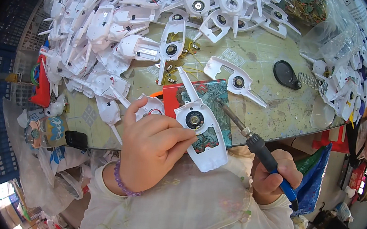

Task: Soldering electronic components and wires onto small green printed circuit boards at an assembly workbench.

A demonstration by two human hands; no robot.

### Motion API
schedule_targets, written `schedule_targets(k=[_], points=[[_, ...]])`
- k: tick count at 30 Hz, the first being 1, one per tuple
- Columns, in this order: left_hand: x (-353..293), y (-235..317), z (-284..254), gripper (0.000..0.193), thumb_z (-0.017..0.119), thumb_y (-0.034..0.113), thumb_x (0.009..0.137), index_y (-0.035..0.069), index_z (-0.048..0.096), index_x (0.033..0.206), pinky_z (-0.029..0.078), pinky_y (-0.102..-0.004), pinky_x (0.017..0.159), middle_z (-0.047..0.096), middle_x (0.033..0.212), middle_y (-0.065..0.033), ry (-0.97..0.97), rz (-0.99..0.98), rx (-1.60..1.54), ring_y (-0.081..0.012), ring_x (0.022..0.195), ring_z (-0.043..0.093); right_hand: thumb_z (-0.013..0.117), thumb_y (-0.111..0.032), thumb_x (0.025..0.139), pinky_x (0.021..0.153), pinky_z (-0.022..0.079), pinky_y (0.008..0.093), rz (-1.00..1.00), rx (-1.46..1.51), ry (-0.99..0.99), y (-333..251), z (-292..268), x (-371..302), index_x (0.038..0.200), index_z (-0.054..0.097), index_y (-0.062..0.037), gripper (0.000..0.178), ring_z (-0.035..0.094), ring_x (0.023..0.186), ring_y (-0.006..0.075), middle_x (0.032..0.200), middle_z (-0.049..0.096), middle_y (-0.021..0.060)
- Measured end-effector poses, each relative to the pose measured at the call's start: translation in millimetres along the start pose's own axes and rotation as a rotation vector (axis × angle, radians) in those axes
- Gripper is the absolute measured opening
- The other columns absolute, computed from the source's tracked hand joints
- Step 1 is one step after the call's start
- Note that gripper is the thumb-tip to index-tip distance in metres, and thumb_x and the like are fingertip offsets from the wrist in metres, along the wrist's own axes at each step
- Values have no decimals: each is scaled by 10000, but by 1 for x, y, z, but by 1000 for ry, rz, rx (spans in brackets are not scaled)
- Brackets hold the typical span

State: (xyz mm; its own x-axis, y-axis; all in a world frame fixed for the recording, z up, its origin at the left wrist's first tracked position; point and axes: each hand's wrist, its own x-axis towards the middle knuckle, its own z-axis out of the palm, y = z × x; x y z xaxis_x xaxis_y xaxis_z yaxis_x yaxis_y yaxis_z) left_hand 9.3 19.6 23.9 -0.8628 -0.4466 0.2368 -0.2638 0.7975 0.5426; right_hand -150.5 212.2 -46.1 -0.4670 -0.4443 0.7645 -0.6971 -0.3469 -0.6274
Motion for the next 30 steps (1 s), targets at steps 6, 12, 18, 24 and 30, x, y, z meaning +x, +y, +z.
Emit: schedule_targets(k=[6, 12, 18, 24, 30], points=[[3, -3, -3, 123, 770, 107, 705, 134, 718, 813, 296, -468, 999, 624, 764, 26, -41, -19, -101, -152, 732, 604, 669, -172, 871, 468, 394, 282, -23, 97, 51, 5, -5, -2, 1025, 496, -21, 277, 460, 512, 145, 644, 514, 31], [6, -4, -9, 131, 755, 82, 715, 129, 726, 833, 310, -468, 994, 636, 756, 22, -105, -11, -212, -151, 726, 607, 669, -148, 862, 469, 401, 290, -8, 73, 26, 6, -7, -1, 1038, 496, -17, 278, 469, 515, 149, 649, 519, 33], [8, -2, 3, 102, 768, 92, 693, 115, 702, 766, 329, -441, 977, 637, 677, 15, 11, -31, -130, -160, 649, 598, 557, -245, 945, 465, 382, 280, -19, 9, -87, 2, -11, 2, 1005, 425, -43, 248, 475, 501, 145, 655, 512, 50], [10, 4, 8, 126, 772, 86, 651, 114, 662, 705, 351, -416, 894, 595, 685, 26, 0, -20, -7, -162, 683, 574, 578, -254, 937, 435, 368, 282, -53, 3, -94, 1, -13, 5, 970, 430, -50, 254, 479, 480, 146, 627, 497, 37], [12, 9, 16, 158, 757, 62, 619, 103, 611, 664, 353, -406, 849, 530, 706, 7, 45, 1, 121, -182, 729, 554, 589, -265, 921, 390, 343, 268, -192, 69, -124, 0, -13, 11, 870, 465, -46, 258, 444, 420, 126, 582, 469, 12]])
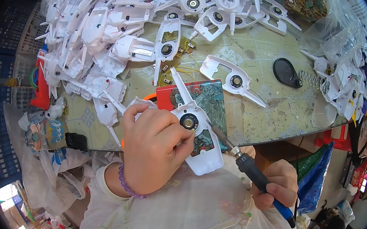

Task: Soldering electronic components and wires onto small green printed circuit boards at an assembly workbench.

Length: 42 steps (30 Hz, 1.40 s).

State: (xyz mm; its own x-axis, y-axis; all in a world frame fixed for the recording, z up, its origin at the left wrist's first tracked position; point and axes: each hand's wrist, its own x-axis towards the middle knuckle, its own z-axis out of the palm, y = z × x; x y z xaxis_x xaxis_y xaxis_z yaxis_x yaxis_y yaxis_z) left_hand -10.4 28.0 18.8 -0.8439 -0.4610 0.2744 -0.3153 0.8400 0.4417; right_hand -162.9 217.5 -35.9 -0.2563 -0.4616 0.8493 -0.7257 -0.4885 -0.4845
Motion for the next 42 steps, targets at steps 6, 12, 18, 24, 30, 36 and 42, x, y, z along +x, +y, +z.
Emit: schedule_targets(k=[6, 12, 18, 24, 30, 36, 42], points=[[1, 3, 1, 161, 753, 56, 622, 94, 600, 654, 368, -406, 817, 519, 694, 2, -2, -4, 1, -192, 710, 550, 685, -209, 847, 355, 332, 259, -17, 110, -36, 0, -4, 6, 934, 524, -34, 253, 468, 433, 134, 670, 522, 34], [-1, 2, 2, 145, 752, 62, 643, 91, 612, 664, 378, -400, 807, 530, 691, -2, 4, -40, -5, -194, 702, 554, 687, -202, 846, 349, 330, 256, 8, 133, -107, 1, 0, 12, 928, 525, -31, 250, 470, 427, 134, 659, 520, 31], [-2, 1, 2, 127, 748, 63, 663, 81, 625, 691, 381, -384, 795, 534, 693, -10, 33, -59, -54, -197, 695, 556, 687, -198, 845, 372, 346, 265, 11, 137, -124, 2, -2, 12, 940, 524, -33, 250, 481, 445, 138, 664, 519, 32], [0, 0, 1, 130, 744, 66, 680, 80, 626, 733, 387, -379, 794, 571, 769, -17, 63, -47, 0, -202, 743, 571, 565, -306, 941, 398, 339, 262, 30, 5, -41, 0, 4, 7, 909, 450, -59, 274, 466, 442, 138, 587, 465, 13], [-4, 1, -3, 137, 731, 92, 726, 100, 632, 820, 387, -391, 828, 623, 879, -12, 102, -36, 50, -203, 821, 593, 633, -283, 907, 517, 473, 319, 225, -18, 108, 17, 18, -3, 1145, 432, -43, 393, 603, 616, 216, 757, 571, 100], [-15, -7, -13, 201, 768, 114, 715, 112, 689, 900, 366, -428, 899, 635, 791, -3, 106, -42, 91, -173, 767, 606, 560, -281, 948, 593, 522, 320, 192, 129, 163, 28, 42, 2, 1214, 397, -75, 373, 641, 713, 233, 917, 580, 152], [-24, -7, -18, 229, 757, 81, 716, 120, 703, 934, 287, -517, 1025, 639, 875, 18, 110, -47, 98, -166, 876, 611, 558, -240, 950, 624, 551, 352, 251, 174, 163, 31, 45, 0, 1209, 395, -65, 351, 637, 735, 245, 920, 569, 158]])
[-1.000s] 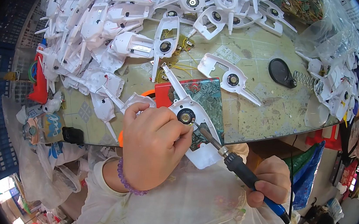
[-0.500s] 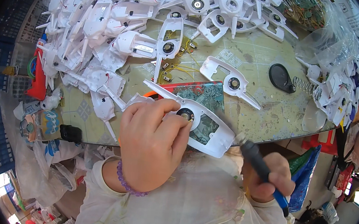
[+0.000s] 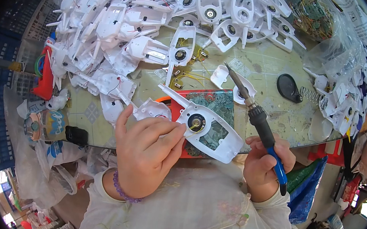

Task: Soldering electronic components and wires onto small green printed circuit boards at an assembly workbench.

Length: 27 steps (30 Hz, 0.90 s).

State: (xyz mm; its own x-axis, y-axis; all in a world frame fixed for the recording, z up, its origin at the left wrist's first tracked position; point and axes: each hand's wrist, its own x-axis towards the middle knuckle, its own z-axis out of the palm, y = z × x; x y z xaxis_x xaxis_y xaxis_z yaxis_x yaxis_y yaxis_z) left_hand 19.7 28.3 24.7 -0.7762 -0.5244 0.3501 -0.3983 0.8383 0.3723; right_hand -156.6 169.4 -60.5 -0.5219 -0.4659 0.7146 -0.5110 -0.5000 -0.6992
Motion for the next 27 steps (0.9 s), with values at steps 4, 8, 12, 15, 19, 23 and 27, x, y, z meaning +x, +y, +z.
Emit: schedule_targets(k=[4, 8, 12, 15, 19, 23, 27], points=[[-1, -3, -3, 241, 764, 98, 708, 123, 705, 940, 266, -543, 1028, 632, 901, 25, -9, 27, 9, -171, 905, 604, 561, -239, 949, 639, 553, 359, 13, 43, -33, -2, 6, 0, 1200, 397, -56, 351, 638, 742, 250, 918, 567, 160], [2, -1, -6, 242, 772, 131, 701, 128, 709, 935, 254, -553, 1031, 626, 875, 32, 3, 23, 44, -164, 931, 595, 558, -231, 951, 661, 553, 371, 18, 57, -5, 0, 9, -3, 1196, 401, -50, 342, 640, 746, 253, 921, 567, 163], [8, 5, -4, 185, 769, 151, 706, 136, 707, 880, 250, -574, 1025, 619, 836, 36, -8, 25, 49, -160, 943, 584, 553, -222, 954, 661, 546, 365, 13, 59, 8, 0, 11, -4, 1187, 407, -46, 327, 640, 743, 251, 918, 569, 161], [9, 5, 3, 141, 768, 147, 704, 140, 694, 824, 251, -580, 1021, 609, 800, 39, -7, 48, 83, -159, 904, 587, 557, -228, 952, 654, 538, 353, -8, 34, 33, 2, 13, -8, 1189, 399, -44, 339, 638, 744, 245, 911, 564, 153], [8, 5, 5, 135, 768, 133, 689, 143, 685, 795, 261, -570, 1015, 603, 777, 41, 12, 30, 55, -157, 869, 590, 562, -232, 950, 644, 531, 343, -19, -50, 11, 4, 10, -12, 1186, 403, -43, 342, 636, 742, 241, 908, 564, 150], [7, 7, 7, 133, 749, 100, 686, 134, 670, 787, 279, -540, 1005, 607, 809, 31, 16, 13, -3, -165, 848, 598, 571, -230, 945, 633, 530, 340, 20, 55, 41, -4, 18, -21, 1171, 430, -49, 323, 639, 738, 235, 918, 578, 153], [12, 9, 14, 115, 711, 62, 706, 114, 637, 776, 287, -506, 1007, 630, 887, 24, 41, -2, -79, -179, 859, 614, 581, -224, 938, 632, 548, 347, 55, 104, -89, -10, 16, -26, 1197, 424, -58, 345, 641, 733, 243, 924, 582, 162]])
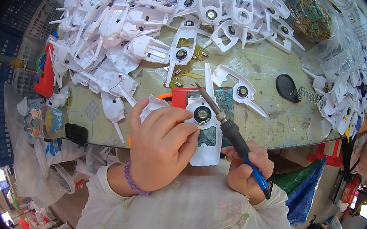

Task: Soldering electronic components and wires onto small green printed circuit boards at an assembly workbench.

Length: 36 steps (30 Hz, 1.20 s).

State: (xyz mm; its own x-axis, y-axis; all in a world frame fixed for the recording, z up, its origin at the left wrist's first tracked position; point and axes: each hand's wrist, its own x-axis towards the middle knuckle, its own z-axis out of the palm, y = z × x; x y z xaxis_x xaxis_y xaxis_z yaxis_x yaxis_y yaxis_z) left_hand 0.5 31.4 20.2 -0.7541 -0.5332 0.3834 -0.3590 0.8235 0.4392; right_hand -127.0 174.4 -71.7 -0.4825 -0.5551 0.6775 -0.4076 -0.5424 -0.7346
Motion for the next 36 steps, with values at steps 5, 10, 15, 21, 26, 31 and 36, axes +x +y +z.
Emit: schedule_targets(k=[5, 10, 15, 21, 26, 31, 36], points=[[1, -1, 13, 128, 704, 47, 702, 96, 645, 804, 277, -481, 1035, 696, 952, -18, -10, 31, -21, -201, 933, 644, 565, -233, 947, 612, 542, 339, -49, -37, 52, 1, -5, 2, 1219, 396, -56, 365, 637, 712, 242, 921, 592, 179], [-2, -4, 19, 118, 712, 84, 712, 113, 618, 777, 283, -520, 1004, 701, 928, 0, 23, 57, 35, -171, 917, 649, 526, -292, 965, 560, 519, 318, -46, -148, 124, -12, -20, 11, 1165, 416, -61, 324, 570, 671, 205, 855, 551, 132], [-2, -4, 20, 127, 717, 67, 695, 109, 628, 775, 273, -506, 1023, 707, 926, 1, 29, 59, 44, -177, 923, 651, 481, -288, 986, 466, 462, 293, -194, -175, 41, -15, -37, 15, 1027, 452, -29, 264, 526, 545, 177, 703, 505, 73], [-2, -3, 19, 144, 728, 52, 678, 102, 634, 775, 257, -494, 1047, 713, 928, 2, 11, 47, 41, -189, 939, 652, 591, -200, 897, 435, 433, 320, -161, -178, -36, -26, -51, 17, 911, 498, -14, 208, 528, 490, 200, 649, 516, 55], [-4, -3, 19, 145, 729, 53, 678, 102, 631, 773, 255, -503, 1046, 712, 938, 3, 7, 45, 43, -188, 944, 650, 595, -192, 890, 425, 424, 322, -163, -150, -67, -26, -49, 25, 898, 503, -16, 198, 519, 470, 203, 631, 518, 52], [-4, -3, 20, 148, 732, 56, 676, 101, 628, 771, 257, -514, 1041, 712, 947, 6, 11, 50, 44, -183, 948, 649, 597, -173, 879, 420, 416, 322, -169, -157, -101, -28, -49, 28, 917, 512, -14, 185, 511, 461, 200, 634, 525, 49], [-5, -4, 22, 151, 735, 59, 673, 103, 627, 770, 262, -520, 1037, 712, 947, 8, 21, 47, 50, -179, 946, 650, 602, -166, 869, 417, 406, 315, -172, -189, -152, -32, -52, 30, 923, 521, -16, 179, 511, 469, 195, 635, 520, 46]])
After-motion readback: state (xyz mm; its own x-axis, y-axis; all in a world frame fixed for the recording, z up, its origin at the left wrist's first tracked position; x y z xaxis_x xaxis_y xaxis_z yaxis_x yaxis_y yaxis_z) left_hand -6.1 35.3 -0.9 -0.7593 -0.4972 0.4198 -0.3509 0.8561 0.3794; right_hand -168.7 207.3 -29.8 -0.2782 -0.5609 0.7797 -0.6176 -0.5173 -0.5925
